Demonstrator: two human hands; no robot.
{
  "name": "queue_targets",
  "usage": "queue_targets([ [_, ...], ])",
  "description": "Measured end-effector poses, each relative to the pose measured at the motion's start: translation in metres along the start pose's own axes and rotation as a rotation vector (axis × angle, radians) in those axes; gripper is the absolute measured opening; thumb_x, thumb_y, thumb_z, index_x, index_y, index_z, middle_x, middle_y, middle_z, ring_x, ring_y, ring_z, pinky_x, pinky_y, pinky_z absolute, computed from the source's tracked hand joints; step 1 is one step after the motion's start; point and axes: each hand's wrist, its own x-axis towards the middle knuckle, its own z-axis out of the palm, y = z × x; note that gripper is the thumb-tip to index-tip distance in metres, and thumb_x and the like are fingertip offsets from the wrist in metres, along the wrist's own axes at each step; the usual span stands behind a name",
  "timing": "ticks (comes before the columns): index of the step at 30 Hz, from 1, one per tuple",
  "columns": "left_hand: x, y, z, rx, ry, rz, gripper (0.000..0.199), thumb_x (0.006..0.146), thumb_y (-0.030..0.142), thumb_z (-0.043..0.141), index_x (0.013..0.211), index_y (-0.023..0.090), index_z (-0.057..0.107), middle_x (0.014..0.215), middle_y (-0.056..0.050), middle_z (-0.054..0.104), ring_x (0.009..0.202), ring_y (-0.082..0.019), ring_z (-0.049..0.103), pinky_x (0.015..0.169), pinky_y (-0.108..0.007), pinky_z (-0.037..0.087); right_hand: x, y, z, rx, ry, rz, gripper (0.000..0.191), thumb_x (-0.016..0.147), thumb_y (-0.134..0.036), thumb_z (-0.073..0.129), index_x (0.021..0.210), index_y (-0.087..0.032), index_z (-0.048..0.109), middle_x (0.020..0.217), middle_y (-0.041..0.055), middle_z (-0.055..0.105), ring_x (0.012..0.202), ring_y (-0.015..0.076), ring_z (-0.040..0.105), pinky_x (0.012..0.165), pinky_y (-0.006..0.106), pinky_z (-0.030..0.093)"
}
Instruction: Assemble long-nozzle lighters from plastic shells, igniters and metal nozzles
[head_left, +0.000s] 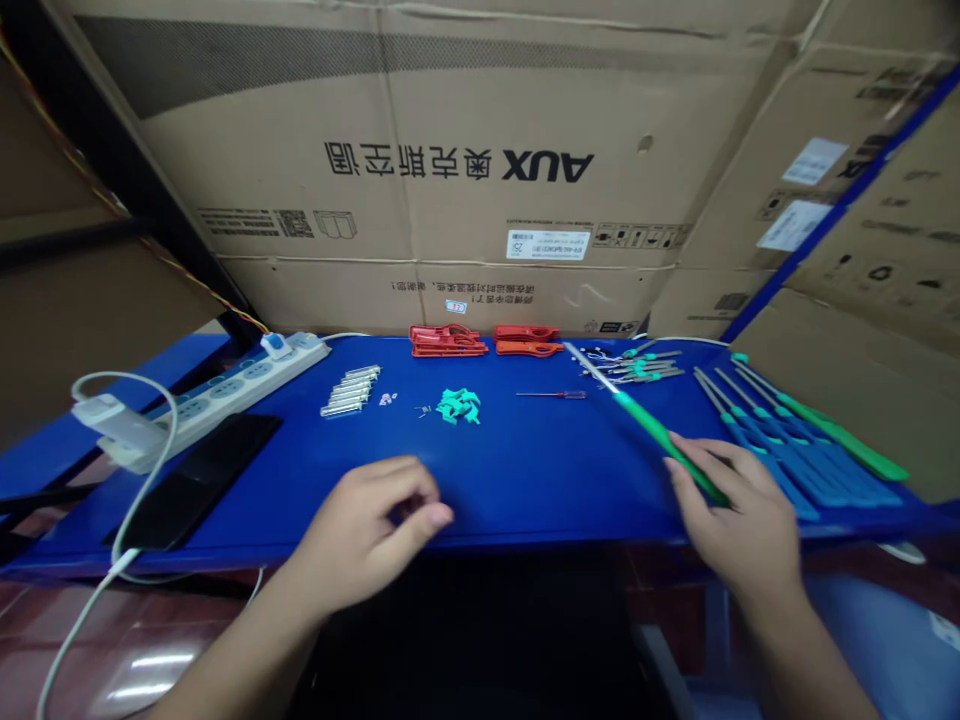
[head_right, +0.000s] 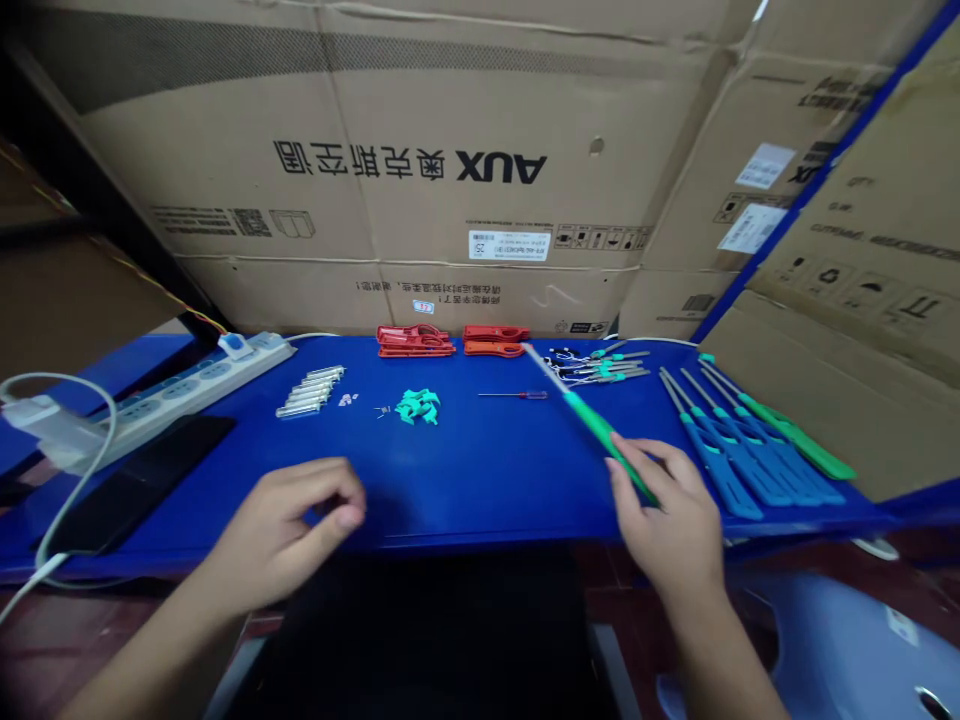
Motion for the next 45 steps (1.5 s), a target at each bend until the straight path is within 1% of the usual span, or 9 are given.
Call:
queue_targets([
  [5,-0.026,-0.047,-0.002,0.185,0.226,-0.178,0.034,0.097,0.043,0.047,0.072,0.022,0.059,0.071,-0.001,0.063,0.068,-0.019,0.059,0.067,-0.031,0.043,-0.048,0.056,-0.031,-0.393,0.049,0.097,0.032,0.092,-0.027,0.058,0.120,-0.024,0.072,0.104,0.0099,0.069,0.087,0.0284,0.068,0.072,0.040,0.054],
  [15,-0.020,-0.057,0.011,0.300,0.064,-0.254,0.036,0.096,0.053,0.049,0.089,0.023,0.067,0.095,-0.005,0.068,0.094,-0.024,0.061,0.086,-0.035,0.046,-0.032,0.069,-0.019,-0.602,-0.141,0.226,0.036,0.093,-0.038,0.051,0.108,-0.021,0.078,0.105,0.0133,0.071,0.078,0.0291,0.062,0.057,0.040,0.042],
  [20,-0.023,-0.061,0.013,0.339,0.065,-0.232,0.038,0.096,0.055,0.047,0.091,0.023,0.066,0.095,-0.006,0.067,0.095,-0.024,0.059,0.086,-0.036,0.045,-0.022,0.076,-0.017,-0.679,-0.049,0.271,0.039,0.090,-0.042,0.052,0.104,-0.019,0.080,0.097,0.0150,0.069,0.073,0.0315,0.058,0.054,0.039,0.033],
  [24,-0.024,-0.065,0.014,0.352,0.065,-0.225,0.037,0.096,0.055,0.048,0.092,0.024,0.065,0.095,-0.005,0.066,0.095,-0.024,0.059,0.086,-0.036,0.045,-0.024,0.049,-0.017,-0.544,0.106,0.096,0.029,0.089,-0.034,0.055,0.097,-0.017,0.078,0.081,0.0125,0.070,0.074,0.0290,0.062,0.064,0.040,0.042],
  [28,-0.023,-0.064,0.015,0.371,0.073,-0.207,0.035,0.097,0.053,0.048,0.092,0.024,0.066,0.093,-0.004,0.066,0.093,-0.024,0.059,0.085,-0.036,0.045,-0.042,-0.005,-0.001,-0.181,-0.146,-0.145,0.017,0.088,-0.025,0.058,0.088,-0.025,0.075,0.083,0.0080,0.074,0.077,0.0261,0.068,0.076,0.041,0.052],
  [31,-0.023,-0.062,0.016,0.375,0.087,-0.193,0.036,0.098,0.051,0.046,0.091,0.023,0.066,0.092,-0.004,0.065,0.091,-0.023,0.059,0.083,-0.036,0.045,-0.060,-0.032,0.019,-0.118,-0.237,-0.182,0.031,0.089,-0.025,0.054,0.113,-0.032,0.073,0.107,0.0067,0.075,0.101,0.0308,0.070,0.090,0.045,0.054],
  [35,-0.024,-0.061,0.016,0.384,0.100,-0.189,0.036,0.098,0.051,0.046,0.088,0.022,0.065,0.090,-0.004,0.065,0.089,-0.023,0.059,0.082,-0.036,0.045,-0.079,-0.028,0.039,-0.148,-0.244,-0.174,0.048,0.087,-0.025,0.052,0.128,-0.045,0.067,0.121,0.0016,0.073,0.116,0.0342,0.067,0.095,0.050,0.054],
  [40,-0.025,-0.061,0.017,0.395,0.105,-0.183,0.037,0.098,0.052,0.046,0.088,0.022,0.065,0.089,-0.005,0.065,0.089,-0.024,0.059,0.082,-0.038,0.045,-0.088,-0.010,0.053,-0.162,-0.247,-0.171,0.061,0.082,-0.032,0.048,0.136,-0.059,0.052,0.116,-0.0073,0.075,0.112,0.0362,0.068,0.085,0.054,0.058],
  [45,-0.026,-0.063,0.017,0.390,0.105,-0.181,0.036,0.097,0.052,0.047,0.089,0.023,0.066,0.089,-0.005,0.067,0.089,-0.024,0.060,0.083,-0.038,0.046,-0.085,-0.026,0.048,-0.203,-0.275,-0.141,0.059,0.084,-0.034,0.045,0.135,-0.062,0.052,0.113,-0.0083,0.075,0.112,0.0355,0.068,0.089,0.057,0.056],
])
